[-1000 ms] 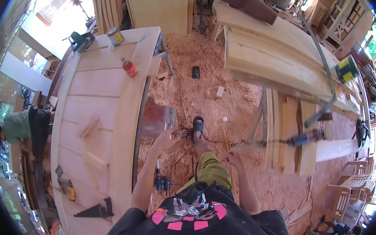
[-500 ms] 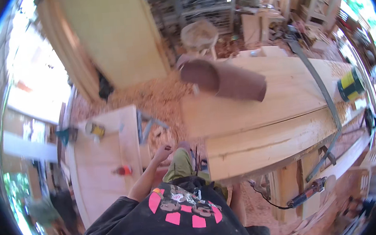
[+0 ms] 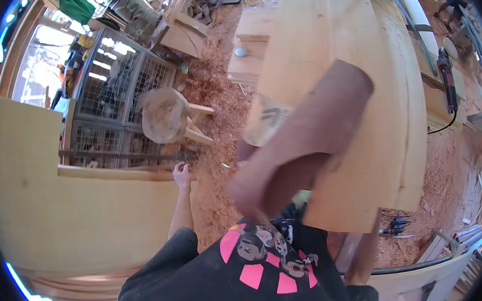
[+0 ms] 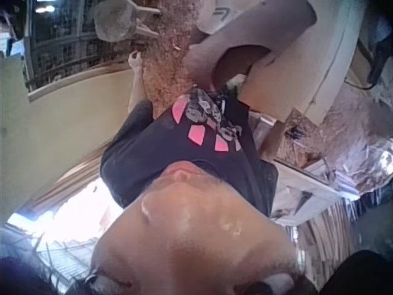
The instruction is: Assembling a wooden door panel using glue and a pneumatic nailer.
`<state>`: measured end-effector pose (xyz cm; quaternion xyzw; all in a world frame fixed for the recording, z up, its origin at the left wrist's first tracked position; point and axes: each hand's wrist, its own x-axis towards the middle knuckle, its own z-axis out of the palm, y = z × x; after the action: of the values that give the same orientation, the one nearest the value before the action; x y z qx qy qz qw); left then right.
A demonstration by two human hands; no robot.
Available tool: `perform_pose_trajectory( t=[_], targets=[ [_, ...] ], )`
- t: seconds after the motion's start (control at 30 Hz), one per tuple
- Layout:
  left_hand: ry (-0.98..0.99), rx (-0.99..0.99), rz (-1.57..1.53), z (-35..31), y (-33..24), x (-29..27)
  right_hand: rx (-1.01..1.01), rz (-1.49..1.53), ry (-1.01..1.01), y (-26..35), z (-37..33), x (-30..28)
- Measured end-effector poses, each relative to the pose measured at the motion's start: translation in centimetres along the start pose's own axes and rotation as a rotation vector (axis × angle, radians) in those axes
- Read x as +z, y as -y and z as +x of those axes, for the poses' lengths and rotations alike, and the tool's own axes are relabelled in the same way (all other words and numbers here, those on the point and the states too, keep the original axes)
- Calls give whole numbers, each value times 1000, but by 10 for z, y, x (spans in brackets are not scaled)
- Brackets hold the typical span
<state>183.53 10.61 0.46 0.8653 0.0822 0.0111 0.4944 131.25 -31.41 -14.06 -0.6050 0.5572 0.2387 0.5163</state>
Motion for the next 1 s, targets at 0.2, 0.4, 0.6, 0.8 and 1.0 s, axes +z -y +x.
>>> perform_pose_trajectory(
  t=[0.2, 0.4, 0.6, 0.8, 1.0],
  targets=[
    [-46, 97, -330, 155, -37, 61, 85, 76, 59, 16, -71, 183],
    [-233, 343, -379, 315, -154, 64, 23, 7, 103, 133, -48, 225],
    [-295, 271, -589, 482, -222, -14, -38, 91, 38, 290, -16, 203],
    [-421, 301, -651, 678, -297, -88, -111, 54, 27, 424, 10, 213],
    [-284, 241, -639, 821, -353, -108, -86, -249, 61, 505, 70, 258]
  ],
)
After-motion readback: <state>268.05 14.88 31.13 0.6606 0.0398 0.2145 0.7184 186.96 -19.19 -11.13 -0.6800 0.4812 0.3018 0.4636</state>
